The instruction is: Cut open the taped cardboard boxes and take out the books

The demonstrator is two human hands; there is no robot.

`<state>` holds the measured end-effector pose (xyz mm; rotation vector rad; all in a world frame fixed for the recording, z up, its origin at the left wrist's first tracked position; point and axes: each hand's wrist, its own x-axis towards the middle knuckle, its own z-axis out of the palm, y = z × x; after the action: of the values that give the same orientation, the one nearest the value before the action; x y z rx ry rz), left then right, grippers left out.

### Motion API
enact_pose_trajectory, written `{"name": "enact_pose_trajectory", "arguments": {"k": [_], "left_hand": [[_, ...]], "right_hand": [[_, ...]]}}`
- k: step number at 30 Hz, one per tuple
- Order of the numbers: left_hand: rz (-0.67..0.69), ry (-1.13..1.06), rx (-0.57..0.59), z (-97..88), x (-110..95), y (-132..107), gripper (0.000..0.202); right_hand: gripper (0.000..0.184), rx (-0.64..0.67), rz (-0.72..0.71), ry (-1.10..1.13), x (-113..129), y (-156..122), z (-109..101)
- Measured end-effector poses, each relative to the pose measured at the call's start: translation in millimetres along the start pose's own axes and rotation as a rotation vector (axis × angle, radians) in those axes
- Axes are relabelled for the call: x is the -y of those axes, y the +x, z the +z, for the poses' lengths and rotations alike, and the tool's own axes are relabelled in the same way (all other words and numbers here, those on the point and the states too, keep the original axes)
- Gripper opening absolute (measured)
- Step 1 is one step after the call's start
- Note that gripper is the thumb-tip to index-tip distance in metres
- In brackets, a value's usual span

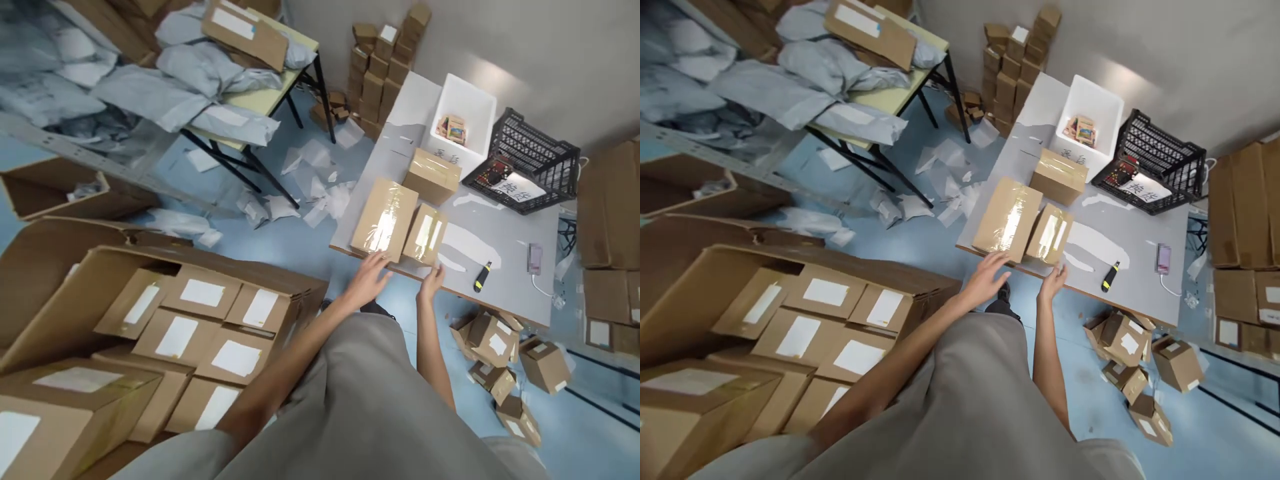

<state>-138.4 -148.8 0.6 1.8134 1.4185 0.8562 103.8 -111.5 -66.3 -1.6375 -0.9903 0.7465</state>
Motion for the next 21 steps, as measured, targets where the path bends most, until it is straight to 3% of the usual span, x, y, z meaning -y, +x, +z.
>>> {"name": "enact_pose_trajectory", "arguments": {"k": [2, 4, 8, 12, 15, 17, 19, 21], "left_hand": [[-0.134, -0.032, -0.216, -40.9, 29, -42, 0.046], [-0.306, -0.041, -0.433, -79.6, 64, -89, 0.047], [-0.668, -0.009, -0.833, -144.0, 124, -203, 0.059], [-1.075, 0.112, -1.183, -194.0, 161, -326, 0.090], [-1.426, 0.160, -1.361, -221.3, 180, -409, 0.117], [-1.610, 0.115, -1.432, -232.9, 192, -450, 0.134], [-1.710, 0.043, -1.447, -240.1, 203, -477, 0.149], [-1.717, 0.022, -1.436, -245.4, 211, -492, 0.159]], "right_hand": [[0.067, -0.107, -0.073, -0.097, 25, -14, 9], [0.062, -0.073, -0.188, -0.165, 53, -33, 32], [0.056, 0.270, -0.333, -0.164, 94, -89, 107], [0.055, 0.654, -0.371, -0.157, 109, -164, 171], [0.057, 0.945, -0.373, -0.216, 111, -211, 193], [0.060, 1.097, -0.361, -0.280, 113, -234, 200], [0.062, 1.194, -0.344, -0.340, 115, -249, 204], [0.065, 1.248, -0.333, -0.380, 118, -258, 207]]}}
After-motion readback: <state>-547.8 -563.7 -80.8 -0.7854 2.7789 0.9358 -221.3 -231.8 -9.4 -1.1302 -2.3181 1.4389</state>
